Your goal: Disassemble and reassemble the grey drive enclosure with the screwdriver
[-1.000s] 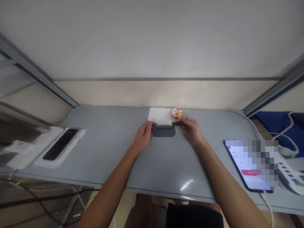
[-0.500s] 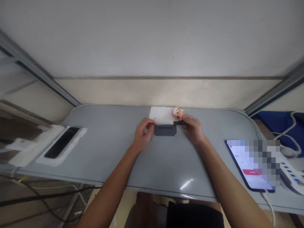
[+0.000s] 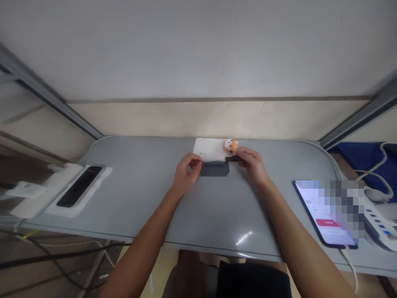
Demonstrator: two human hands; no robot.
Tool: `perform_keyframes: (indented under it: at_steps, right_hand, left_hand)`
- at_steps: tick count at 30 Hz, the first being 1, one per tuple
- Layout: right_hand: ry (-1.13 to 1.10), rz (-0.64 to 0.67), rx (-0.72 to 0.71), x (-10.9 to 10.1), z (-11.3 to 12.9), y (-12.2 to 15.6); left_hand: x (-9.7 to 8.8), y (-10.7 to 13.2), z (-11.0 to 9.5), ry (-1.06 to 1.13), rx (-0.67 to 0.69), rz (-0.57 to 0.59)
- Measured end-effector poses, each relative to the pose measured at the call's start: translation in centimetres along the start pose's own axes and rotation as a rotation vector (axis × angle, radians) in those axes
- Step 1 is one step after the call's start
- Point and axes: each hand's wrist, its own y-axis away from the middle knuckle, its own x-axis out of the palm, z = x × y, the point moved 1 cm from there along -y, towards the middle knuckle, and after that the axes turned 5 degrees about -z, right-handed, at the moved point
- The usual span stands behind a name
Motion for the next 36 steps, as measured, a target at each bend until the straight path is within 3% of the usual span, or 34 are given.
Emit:
perform_keyframes:
  at_steps: [7, 12, 17, 23, 27, 32, 36]
  right_hand:
    - [-0.004, -0.013, -0.050, -0.2, 0.0, -0.2]
    - [-0.051, -0.126, -0.062, 0.5, -0.7, -0.6]
    - [0.200, -0.152, -0.171, 2.4, -1.3, -0.6]
    - [0.299, -0.093, -0.214, 3.2, -2.4, -1.0]
    - [0.311, -0.052, -0.221, 3.1, -2.5, -0.9]
    - [0.222, -0.108, -0.123, 2.2, -1.6, -0.6]
    - [0.207, -0.122, -0.109, 1.9, -1.5, -0.6]
  left_hand:
    - [0.7, -0.5, 0.2, 0.116, -0.267, 0.004]
    - [1.4, -0.7, -0.1, 0.136, -0.348, 0.011]
    - [2.0, -0.5, -0.6, 0.104, -0.345, -0.002]
    - [1.4, -0.5, -0.4, 0.082, -0.367, -0.045]
    - [0.2, -0.8, 0.5, 0.048, -0.334, -0.148]
    - [-0.6, -1.1, 1.3, -0.009, -0.261, -0.272]
    - [-0.8, -0.6, 1.2, -0.142, -0.115, -0.331]
